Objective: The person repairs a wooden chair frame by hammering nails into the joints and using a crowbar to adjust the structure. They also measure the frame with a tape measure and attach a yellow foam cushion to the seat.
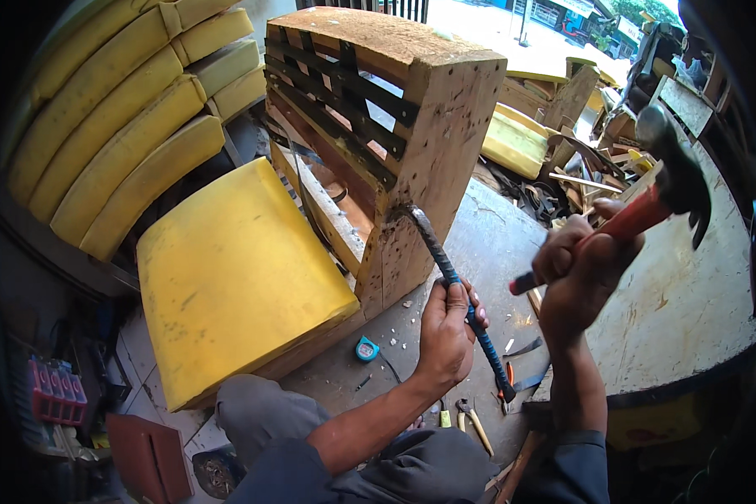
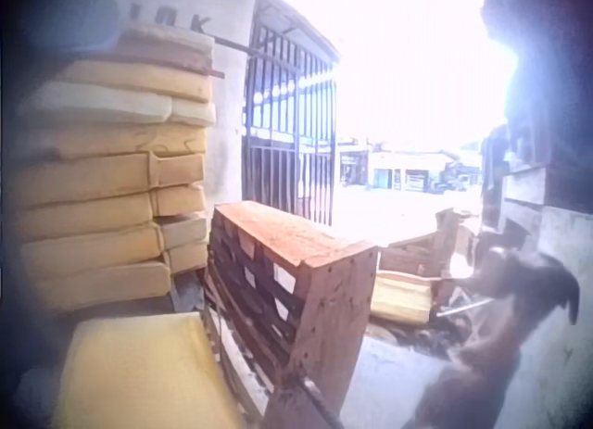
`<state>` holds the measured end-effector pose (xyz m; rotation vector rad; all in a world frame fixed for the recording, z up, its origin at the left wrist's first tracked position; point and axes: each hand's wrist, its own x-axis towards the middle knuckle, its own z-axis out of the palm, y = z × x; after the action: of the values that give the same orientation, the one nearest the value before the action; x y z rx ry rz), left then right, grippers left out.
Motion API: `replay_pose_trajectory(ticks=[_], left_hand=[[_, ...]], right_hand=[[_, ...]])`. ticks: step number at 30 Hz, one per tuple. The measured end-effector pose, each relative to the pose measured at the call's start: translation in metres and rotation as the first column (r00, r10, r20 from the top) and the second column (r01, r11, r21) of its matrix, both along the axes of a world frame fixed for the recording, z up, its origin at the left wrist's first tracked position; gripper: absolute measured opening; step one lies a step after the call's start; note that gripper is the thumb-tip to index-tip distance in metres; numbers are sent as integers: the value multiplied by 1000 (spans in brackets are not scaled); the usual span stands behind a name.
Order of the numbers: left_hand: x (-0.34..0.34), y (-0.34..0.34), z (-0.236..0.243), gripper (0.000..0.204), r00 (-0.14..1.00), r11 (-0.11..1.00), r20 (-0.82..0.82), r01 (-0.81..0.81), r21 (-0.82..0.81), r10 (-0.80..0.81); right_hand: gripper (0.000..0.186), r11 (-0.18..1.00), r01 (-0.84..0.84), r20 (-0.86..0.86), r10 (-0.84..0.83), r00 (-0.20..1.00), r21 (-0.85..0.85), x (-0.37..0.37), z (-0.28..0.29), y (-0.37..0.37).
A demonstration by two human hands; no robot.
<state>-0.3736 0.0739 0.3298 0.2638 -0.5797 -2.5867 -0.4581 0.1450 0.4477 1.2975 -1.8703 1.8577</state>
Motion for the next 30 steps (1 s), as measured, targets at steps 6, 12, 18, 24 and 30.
replay_pose_trajectory(ticks=[6,12,18,24,30], left_hand=[[3,1,6,15,1000,997,20,22,72,-23],[-5,2,10,15,999,996,39,13,86,-17],[-4,-3,12,16,1000,996,13,21,91,-22],[-1,-2,8,17,999,995,33,19,93,-22],[-10,0,11,18,999,993,10,44,110,-46]], right_hand=[[23,829,274,-263,-159,951,487,-4,22,-3],[20,574,300,-318,-72,945,762,-11,-12,-3],[19,987,4,131,-26,991,161,-15,0,5],[25,782,237,-314,-55,948,576,-18,13,3],[25,553,291,-327,-37,944,781,-21,-4,-5]])
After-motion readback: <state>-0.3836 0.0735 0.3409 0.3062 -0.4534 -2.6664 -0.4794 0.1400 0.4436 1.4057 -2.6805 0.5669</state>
